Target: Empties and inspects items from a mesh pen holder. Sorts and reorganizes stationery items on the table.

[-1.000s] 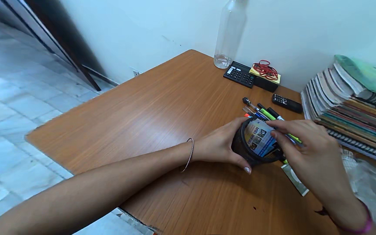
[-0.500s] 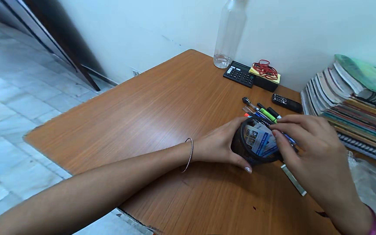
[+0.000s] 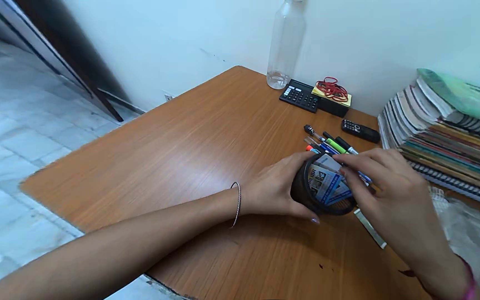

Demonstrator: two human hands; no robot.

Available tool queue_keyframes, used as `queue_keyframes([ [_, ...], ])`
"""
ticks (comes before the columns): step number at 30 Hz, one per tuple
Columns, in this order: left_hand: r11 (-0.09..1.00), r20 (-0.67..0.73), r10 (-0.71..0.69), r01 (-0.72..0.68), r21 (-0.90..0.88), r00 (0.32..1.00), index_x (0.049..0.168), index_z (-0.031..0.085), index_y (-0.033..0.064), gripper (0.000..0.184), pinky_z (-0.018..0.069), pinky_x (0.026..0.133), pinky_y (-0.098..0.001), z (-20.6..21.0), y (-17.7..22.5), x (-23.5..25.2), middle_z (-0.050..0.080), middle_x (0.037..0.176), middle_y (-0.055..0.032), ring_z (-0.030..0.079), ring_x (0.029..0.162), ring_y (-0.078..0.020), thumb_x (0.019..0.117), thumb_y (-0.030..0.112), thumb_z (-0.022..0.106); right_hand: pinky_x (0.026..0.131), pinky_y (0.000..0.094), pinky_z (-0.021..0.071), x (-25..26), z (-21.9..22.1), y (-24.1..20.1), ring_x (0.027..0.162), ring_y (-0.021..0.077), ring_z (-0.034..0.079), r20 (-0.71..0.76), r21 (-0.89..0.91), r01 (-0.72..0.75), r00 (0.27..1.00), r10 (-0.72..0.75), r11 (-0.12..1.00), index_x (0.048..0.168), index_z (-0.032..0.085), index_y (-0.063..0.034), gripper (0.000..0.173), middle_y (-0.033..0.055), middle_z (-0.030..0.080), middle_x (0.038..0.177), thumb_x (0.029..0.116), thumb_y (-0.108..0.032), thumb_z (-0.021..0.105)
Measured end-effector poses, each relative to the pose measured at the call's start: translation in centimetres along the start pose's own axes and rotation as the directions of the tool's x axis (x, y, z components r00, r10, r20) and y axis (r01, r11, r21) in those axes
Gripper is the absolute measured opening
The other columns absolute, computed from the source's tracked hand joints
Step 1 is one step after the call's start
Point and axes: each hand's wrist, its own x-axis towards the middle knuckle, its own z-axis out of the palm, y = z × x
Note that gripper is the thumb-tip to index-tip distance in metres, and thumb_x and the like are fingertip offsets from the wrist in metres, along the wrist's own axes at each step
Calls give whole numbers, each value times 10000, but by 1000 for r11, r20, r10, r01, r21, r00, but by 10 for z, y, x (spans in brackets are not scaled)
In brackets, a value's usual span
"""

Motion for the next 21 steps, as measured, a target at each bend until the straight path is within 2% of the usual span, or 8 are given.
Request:
queue_keyframes([
  [2,999,-23,7,-6,35,1000,1459,442,-18,961,534,971,-387,1,1,0,607,1315,-169,612,1197,-215,704,388,877,692,411,476,0,-3,-3,857,285,625,-28,-57,2,1000,-4,998,1071,793,-102,265,89,686,914,950,-159,563],
  [3,999,-37,16,-14,49,999,1456,445,-18,957,538,966,-380,1,1,0,608,1310,-167,614,1194,-214,707,394,875,710,434,477,0,-6,-5,892,315,626,-42,-76,2,999,-5,997,1098,785,-93,265,122,683,966,959,-161,570],
  [5,998,-53,19,-15,62,998,1460,443,-21,963,542,955,-388,1,1,-1,611,1302,-168,616,1189,-223,710,403,874,747,451,464,1,-9,-10,949,338,614,-54,-75,23,998,-27,997,1078,772,-82,245,148,673,1013,967,-190,582],
  [9,997,-71,17,-11,77,997,1449,459,-11,950,545,946,-389,2,2,-1,616,1295,-157,620,1175,-215,707,417,871,764,398,467,0,-3,-11,952,274,600,1,-28,84,996,-84,996,933,774,-147,195,65,661,973,934,-258,613],
  [12,996,-75,30,-23,91,997,1440,472,-10,943,551,929,-390,2,4,-2,625,1274,-154,627,1160,-221,700,418,869,752,447,483,-1,4,-8,966,335,615,20,-55,69,997,-68,996,1020,782,-116,226,109,672,1014,926,-258,635],
  [14,994,-86,51,-42,99,995,1437,478,-14,937,556,921,-395,3,3,-2,631,1266,-156,632,1156,-226,702,418,866,756,472,486,-1,5,-6,981,362,615,37,-55,41,999,-39,998,1023,768,-102,223,130,667,1032,927,-264,651],
  [19,995,-101,34,-24,98,994,1442,473,-7,943,549,932,-387,3,3,-1,634,1256,-144,627,1155,-217,708,436,867,720,401,486,-3,-5,-10,928,286,610,43,-68,25,999,-22,997,811,713,-132,171,79,649,973,897,-252,627],
  [21,996,-114,13,-3,88,993,1455,459,-2,960,548,945,-391,3,3,-1,627,1271,-141,622,1171,-215,709,437,873,687,406,473,-4,-13,-11,897,282,609,56,-102,-12,998,18,995,771,694,-124,207,84,641,956,892,-267,607],
])
